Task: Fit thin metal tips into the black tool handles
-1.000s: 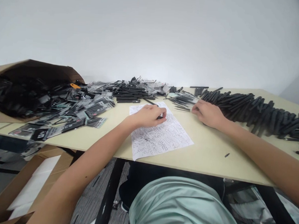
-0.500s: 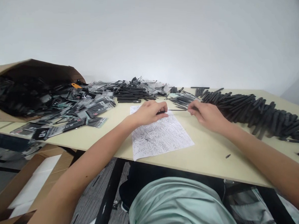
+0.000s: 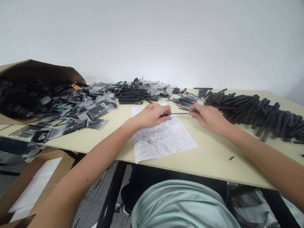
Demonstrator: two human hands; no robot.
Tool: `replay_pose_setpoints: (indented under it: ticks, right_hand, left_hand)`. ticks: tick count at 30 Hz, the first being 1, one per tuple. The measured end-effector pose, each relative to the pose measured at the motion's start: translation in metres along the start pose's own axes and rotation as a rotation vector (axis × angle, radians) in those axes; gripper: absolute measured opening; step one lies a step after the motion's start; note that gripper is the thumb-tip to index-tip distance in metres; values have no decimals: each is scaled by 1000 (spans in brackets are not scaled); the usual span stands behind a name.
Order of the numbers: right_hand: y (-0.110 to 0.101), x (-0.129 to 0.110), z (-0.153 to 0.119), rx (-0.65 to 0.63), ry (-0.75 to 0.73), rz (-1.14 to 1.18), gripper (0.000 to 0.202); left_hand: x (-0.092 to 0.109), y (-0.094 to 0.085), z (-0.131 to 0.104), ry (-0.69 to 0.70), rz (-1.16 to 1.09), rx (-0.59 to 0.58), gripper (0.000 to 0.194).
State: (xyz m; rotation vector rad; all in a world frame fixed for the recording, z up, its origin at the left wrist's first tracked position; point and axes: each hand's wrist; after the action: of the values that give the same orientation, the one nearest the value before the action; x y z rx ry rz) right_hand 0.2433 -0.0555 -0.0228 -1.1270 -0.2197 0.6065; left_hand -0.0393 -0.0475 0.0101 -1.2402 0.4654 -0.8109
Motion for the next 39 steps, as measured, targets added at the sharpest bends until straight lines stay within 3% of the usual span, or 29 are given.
replay_pose_setpoints:
  ticks: [7,14,18,26,33,39]
  right_hand:
    - [-2,0,0,32,-63,-66,17]
    - [0,-11,-6,176,-202,-89,22]
    - [-1,-17,-7,218,-210,-51,21]
    - [-8,-19,-6,41,-168,159,19]
    - [-15,-26,-6,31,-105,362,24]
    - [-8,-37,-6,64,-153,289,22]
  left_hand:
    - [3,-1,-1,-21,14,-69,23]
    - [1,-2,-1,-35,34,-99,23]
    - [0,-3,-2,-30,44,-86,24]
    - [3,-7,-5,-2,4,-73,22]
    - [5,-7,-4,54,-78,-75,30]
    - [10,-2,-1,66,-36,-88,33]
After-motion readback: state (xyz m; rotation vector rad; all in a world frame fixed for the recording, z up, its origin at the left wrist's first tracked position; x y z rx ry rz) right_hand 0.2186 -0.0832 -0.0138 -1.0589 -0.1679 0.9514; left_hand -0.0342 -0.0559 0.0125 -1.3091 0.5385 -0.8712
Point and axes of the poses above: each hand's wrist, its own z-axis towards the middle knuckle, its own y-axis out of the palm, x = y × z, and after that the axes turned 1 degree about -y, right-handed
